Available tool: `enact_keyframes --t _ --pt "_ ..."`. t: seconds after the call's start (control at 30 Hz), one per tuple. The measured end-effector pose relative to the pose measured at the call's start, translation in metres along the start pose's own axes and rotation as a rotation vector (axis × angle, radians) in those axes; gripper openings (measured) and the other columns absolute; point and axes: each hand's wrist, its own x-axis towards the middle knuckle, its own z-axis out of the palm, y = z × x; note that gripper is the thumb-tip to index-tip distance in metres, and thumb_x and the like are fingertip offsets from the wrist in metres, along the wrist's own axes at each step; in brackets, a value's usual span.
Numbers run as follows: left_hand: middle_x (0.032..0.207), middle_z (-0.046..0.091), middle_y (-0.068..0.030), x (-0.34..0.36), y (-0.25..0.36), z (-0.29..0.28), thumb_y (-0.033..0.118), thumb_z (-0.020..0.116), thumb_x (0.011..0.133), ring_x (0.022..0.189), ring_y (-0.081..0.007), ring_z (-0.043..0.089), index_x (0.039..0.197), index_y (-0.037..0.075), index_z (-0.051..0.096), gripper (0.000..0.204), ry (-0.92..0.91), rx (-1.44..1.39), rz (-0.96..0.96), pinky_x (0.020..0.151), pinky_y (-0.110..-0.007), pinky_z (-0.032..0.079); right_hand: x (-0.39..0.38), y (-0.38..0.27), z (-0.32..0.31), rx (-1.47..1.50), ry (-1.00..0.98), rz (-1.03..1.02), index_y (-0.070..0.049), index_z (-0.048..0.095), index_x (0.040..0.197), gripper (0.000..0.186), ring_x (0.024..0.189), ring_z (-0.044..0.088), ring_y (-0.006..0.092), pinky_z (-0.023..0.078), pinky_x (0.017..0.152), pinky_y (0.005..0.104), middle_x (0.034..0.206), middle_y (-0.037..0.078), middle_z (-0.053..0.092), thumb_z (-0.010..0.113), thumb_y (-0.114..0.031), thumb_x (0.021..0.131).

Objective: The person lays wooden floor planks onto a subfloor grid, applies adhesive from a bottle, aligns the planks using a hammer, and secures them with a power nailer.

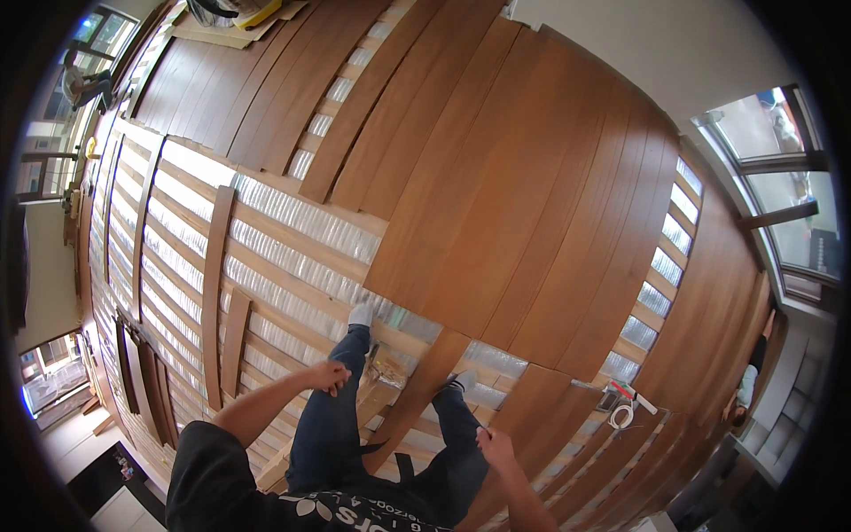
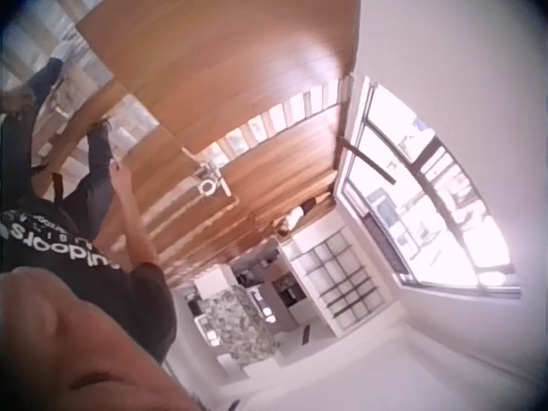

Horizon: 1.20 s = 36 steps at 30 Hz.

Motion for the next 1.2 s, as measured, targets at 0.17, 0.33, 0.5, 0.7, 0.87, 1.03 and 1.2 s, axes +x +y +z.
enact_keyframes --t 0.17,0.33,0.5,0.7,0.87,1.03,1.2 --pt "0.102 0.075 -0.0111 0.224 -0.023 -0.139 0.04 0.06 0.099 0.094 -0.0307 0.073 0.109 0.004 0.067 0.037 0.345 -0.026 0.312 0.08 -0.04 0.056 0.249 0.025 0.096 0.43 -0.004 0.07 -0.006 0.062 0.089 0.029 0.061 0.061 0.0157 0.051 0.055 0.0309 0.075 0.006 0.064 0.056 -0.031 0.103" --pt "0.122 0.067 -0.0231 0.369 -0.048 -0.207 0.039 0.067 0.092 0.112 -0.0379 0.066 0.125 -0.002 0.059 0.053 0.61 0.207 0.414 0.099 -0.042 0.052 0.42 0.01 0.241 0.835 -0.156 0.108 -0.006 0.059 0.104 0.032 0.075 0.068 0.0232 0.059 0.066 0.0377 0.091 0.01 0.067 0.051 -0.037 0.107" --pt "0.137 0.053 -0.0298 0.453 -0.092 -0.21 0.053 0.072 0.087 0.129 -0.041 0.054 0.14 -0.004 0.047 0.082 0.796 0.208 0.327 0.109 -0.044 0.044 0.483 -0.038 0.313 0.93 -0.309 0.121 -0.006 0.057 0.118 0.036 0.097 0.068 0.0302 0.059 0.082 0.046 0.114 0.013 0.064 0.05 -0.04 0.107" --pt "0.135 0.053 -0.0303 0.466 -0.057 -0.168 0.056 0.073 0.084 0.129 -0.0436 0.048 0.132 -0.013 0.05 0.087 0.878 0.311 0.247 0.111 -0.045 0.041 0.503 0.013 0.277 0.938 -0.101 0.035 -0.008 0.057 0.112 0.033 0.097 0.066 0.028 0.058 0.084 0.0471 0.11 0.011 0.065 0.052 -0.041 0.106" --pt "0.138 0.052 -0.0307 0.466 -0.068 -0.187 0.052 0.072 0.085 0.134 -0.0426 0.045 0.135 -0.01 0.051 0.083 0.839 0.291 0.33 0.113 -0.046 0.039 0.501 0.027 0.258 1.08 -0.077 0.074 -0.009 0.054 0.113 0.039 0.101 0.063 0.0296 0.055 0.088 0.0543 0.114 0.01 0.062 0.052 -0.047 0.105" --pt "0.135 0.052 -0.0322 0.46 -0.102 -0.178 0.052 0.07 0.086 0.13 -0.0458 0.05 0.134 -0.009 0.05 0.081 0.848 0.323 0.229 0.112 -0.048 0.04 0.508 -0.013 0.32 1.312 -0.088 0.213 -0.008 0.028 0.153 0.082 0.141 0.039 0.0359 0.048 0.099 0.0606 0.156 0.018 0.038 0.057 -0.062 0.097" --pt "0.14 0.049 -0.0349 0.46 -0.06 -0.179 0.063 0.066 0.086 0.134 -0.0466 0.047 0.138 -0.014 0.043 0.096 0.764 0.318 0.216 0.114 -0.046 0.038 0.58 -0.044 0.348 1.486 0.008 0.092 -0.007 0.046 0.139 0.075 0.13 0.049 0.0315 0.046 0.101 0.0531 0.14 0.015 0.052 0.061 -0.064 0.094"
